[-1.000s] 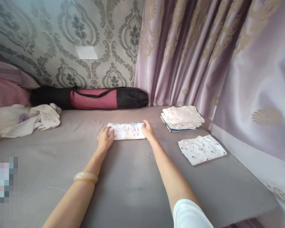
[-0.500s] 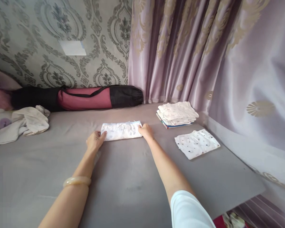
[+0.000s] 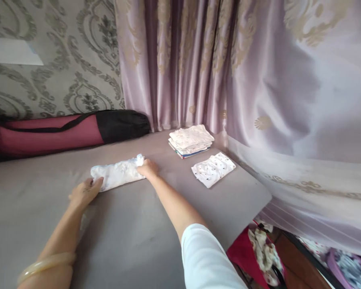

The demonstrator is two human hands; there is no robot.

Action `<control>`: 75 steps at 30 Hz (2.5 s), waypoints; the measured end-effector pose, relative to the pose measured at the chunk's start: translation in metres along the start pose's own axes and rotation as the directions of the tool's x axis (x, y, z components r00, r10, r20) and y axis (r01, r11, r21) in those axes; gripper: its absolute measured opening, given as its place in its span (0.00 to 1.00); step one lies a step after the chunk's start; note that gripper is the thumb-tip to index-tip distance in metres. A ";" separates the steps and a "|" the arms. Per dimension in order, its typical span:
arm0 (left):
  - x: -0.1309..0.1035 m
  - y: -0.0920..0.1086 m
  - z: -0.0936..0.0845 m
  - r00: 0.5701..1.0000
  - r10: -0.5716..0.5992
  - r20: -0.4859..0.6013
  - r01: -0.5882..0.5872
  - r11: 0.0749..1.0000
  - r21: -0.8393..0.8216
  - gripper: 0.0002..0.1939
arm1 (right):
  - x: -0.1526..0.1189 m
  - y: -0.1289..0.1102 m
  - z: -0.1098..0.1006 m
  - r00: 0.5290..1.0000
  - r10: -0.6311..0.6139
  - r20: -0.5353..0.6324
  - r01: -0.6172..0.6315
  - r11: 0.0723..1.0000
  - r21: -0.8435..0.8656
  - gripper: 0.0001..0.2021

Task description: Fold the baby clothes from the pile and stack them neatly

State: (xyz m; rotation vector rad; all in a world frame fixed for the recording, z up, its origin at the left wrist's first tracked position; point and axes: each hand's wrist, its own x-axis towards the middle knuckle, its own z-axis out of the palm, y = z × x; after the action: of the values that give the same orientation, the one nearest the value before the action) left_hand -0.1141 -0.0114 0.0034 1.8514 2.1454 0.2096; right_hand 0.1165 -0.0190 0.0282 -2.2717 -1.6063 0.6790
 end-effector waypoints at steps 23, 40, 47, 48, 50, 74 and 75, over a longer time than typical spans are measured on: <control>-0.083 0.091 -0.011 0.827 0.383 0.411 0.385 0.146 -0.911 0.15 | -0.069 0.136 -0.090 0.997 0.054 0.058 -0.073 0.353 0.933 0.10; -0.146 0.256 0.045 0.620 0.588 0.519 0.550 0.146 -0.822 0.04 | -0.097 0.297 -0.206 0.931 0.350 -0.107 -0.006 0.307 0.952 0.06; -0.162 0.294 0.080 0.625 0.560 0.544 0.547 0.183 -0.817 0.04 | -0.083 0.333 -0.219 0.884 0.406 -0.233 0.030 0.447 0.894 0.06; -0.164 0.298 0.084 0.622 0.560 0.547 0.547 0.188 -0.816 0.04 | -0.081 0.336 -0.220 0.876 0.407 -0.258 0.038 0.475 0.879 0.07; -0.167 0.304 0.091 0.612 0.562 0.556 0.556 0.194 -0.808 0.05 | -0.077 0.341 -0.220 0.859 0.405 -0.313 0.053 0.537 0.842 0.10; -0.166 0.313 0.109 0.628 0.469 0.621 0.662 0.099 -0.743 0.06 | -0.071 0.307 -0.170 0.776 0.144 -0.614 -0.259 0.960 -0.103 0.22; -0.166 0.313 0.109 0.627 0.472 0.620 0.661 0.099 -0.744 0.06 | -0.070 0.298 -0.166 0.818 0.112 -0.564 -0.230 0.963 -0.142 0.23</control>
State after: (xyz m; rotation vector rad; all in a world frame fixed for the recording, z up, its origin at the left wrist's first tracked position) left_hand 0.2356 -0.1338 0.0162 0.5586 0.8269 0.5422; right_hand 0.4251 -0.1804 0.0424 -2.4642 -1.2367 -0.1337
